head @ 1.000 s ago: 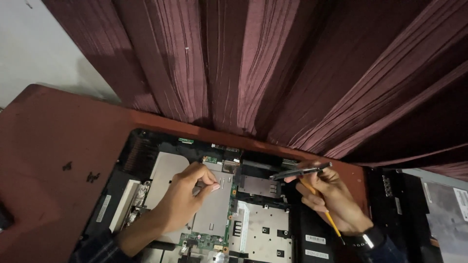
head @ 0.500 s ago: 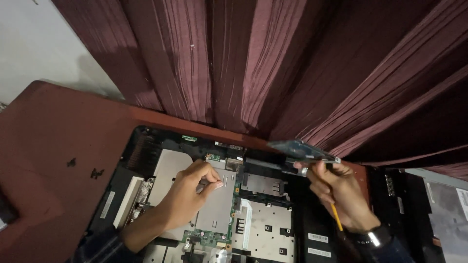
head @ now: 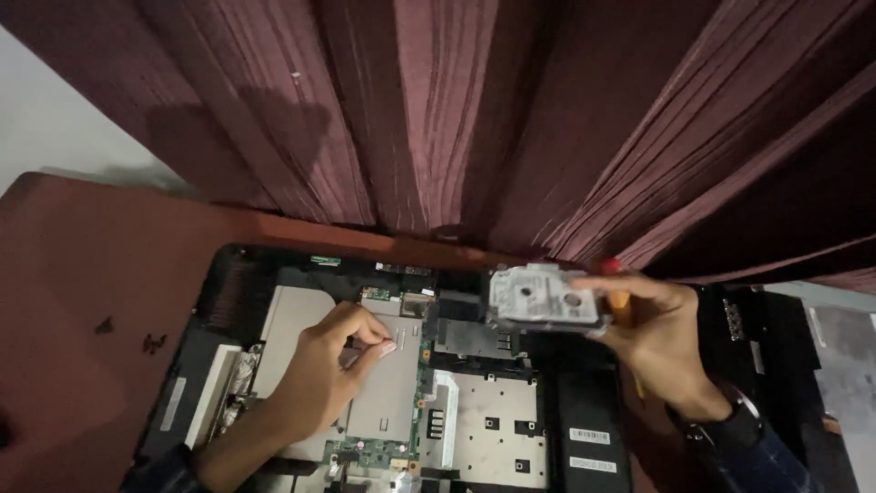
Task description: The person uses a screwdriver to loosen screws securing a hard drive in a laptop chassis, then removes the hard drive and places it on the table. The person continues to loosen additional screws in the chassis.
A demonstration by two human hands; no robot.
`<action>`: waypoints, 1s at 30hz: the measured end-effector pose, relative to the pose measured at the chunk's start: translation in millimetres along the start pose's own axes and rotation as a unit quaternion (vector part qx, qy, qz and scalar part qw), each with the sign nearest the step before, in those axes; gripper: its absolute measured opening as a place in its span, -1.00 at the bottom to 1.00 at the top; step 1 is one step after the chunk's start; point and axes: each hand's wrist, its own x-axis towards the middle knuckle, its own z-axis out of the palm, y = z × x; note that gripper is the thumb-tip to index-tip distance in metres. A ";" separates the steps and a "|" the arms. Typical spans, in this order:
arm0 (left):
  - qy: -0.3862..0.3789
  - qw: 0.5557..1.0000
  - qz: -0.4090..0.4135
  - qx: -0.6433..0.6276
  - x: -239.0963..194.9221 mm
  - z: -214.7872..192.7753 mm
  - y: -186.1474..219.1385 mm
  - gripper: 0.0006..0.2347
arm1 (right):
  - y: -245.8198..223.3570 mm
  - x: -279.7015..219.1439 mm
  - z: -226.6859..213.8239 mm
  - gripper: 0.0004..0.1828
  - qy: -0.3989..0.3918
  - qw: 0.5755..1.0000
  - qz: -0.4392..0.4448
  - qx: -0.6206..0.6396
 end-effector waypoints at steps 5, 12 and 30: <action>-0.012 1.000 -0.019 0.019 2.1 -1.2 4.7 -0.82 | 4.5 -13.8 1.7 -0.44 -0.045 0.990 -0.041 -0.128; -0.008 0.999 -0.035 0.011 0.2 -1.3 8.0 -0.84 | 5.6 -18.6 9.5 -0.38 -0.067 0.983 -0.064 -0.158; 0.013 0.912 -0.146 -0.383 -14.2 -43.7 73.4 -0.81 | -71.8 -3.6 84.9 -0.66 -0.074 0.984 -0.150 -0.065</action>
